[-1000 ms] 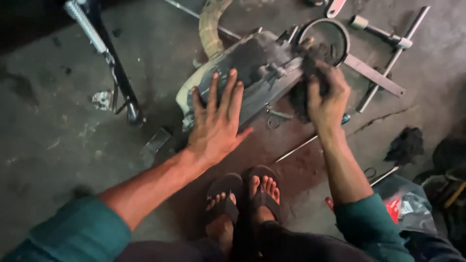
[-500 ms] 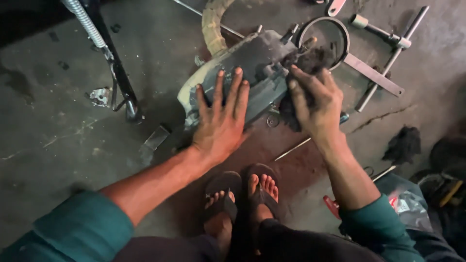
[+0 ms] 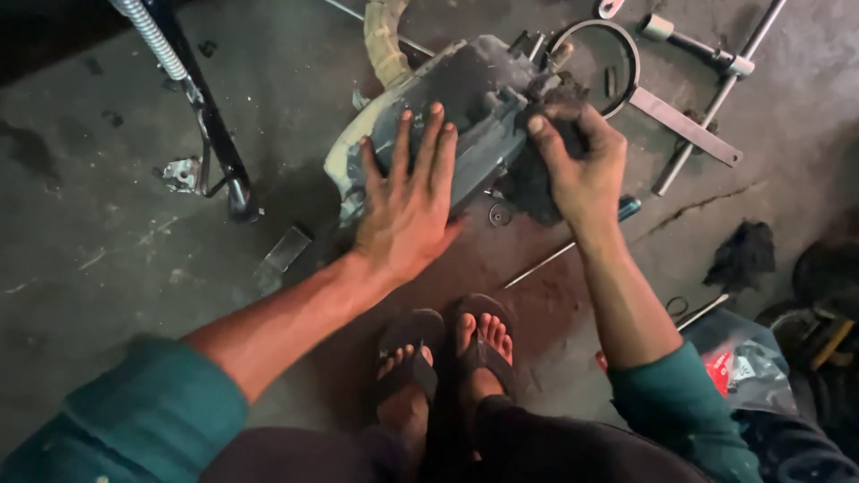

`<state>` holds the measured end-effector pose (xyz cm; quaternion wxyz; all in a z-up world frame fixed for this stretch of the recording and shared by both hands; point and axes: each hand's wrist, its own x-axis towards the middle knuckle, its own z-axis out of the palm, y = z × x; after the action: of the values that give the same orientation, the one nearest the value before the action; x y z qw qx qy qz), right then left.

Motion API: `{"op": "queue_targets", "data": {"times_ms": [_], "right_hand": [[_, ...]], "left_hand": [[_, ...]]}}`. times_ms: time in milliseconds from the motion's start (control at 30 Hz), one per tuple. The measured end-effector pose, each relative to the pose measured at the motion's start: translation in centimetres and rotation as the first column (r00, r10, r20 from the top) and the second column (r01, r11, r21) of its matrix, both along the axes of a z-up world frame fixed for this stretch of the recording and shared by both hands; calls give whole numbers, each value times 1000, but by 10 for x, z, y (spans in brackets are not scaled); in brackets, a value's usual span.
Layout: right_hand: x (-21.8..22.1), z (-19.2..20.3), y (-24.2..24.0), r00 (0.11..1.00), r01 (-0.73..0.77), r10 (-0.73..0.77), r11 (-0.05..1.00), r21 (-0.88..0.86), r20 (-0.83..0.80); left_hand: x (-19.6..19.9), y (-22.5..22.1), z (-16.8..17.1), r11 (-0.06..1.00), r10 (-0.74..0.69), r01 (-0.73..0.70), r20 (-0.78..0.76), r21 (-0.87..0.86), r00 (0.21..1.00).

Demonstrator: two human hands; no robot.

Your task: Repairing and cleaning motorcycle engine components on a service bay floor.

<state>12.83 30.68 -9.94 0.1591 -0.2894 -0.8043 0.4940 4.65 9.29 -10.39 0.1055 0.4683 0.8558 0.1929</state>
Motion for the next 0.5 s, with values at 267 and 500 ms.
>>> {"op": "queue_targets", "data": {"times_ms": [267,500], "right_hand": [[53,-32,-45,973,-107,151,966,237,-174],[50,35,17,978,-17,28,998,53,-208]], "left_hand": [[1,-11,-4,999,-45,45,-14,-21,999],[6,-17,5,967,-135,73,-247,-244,960]]}}
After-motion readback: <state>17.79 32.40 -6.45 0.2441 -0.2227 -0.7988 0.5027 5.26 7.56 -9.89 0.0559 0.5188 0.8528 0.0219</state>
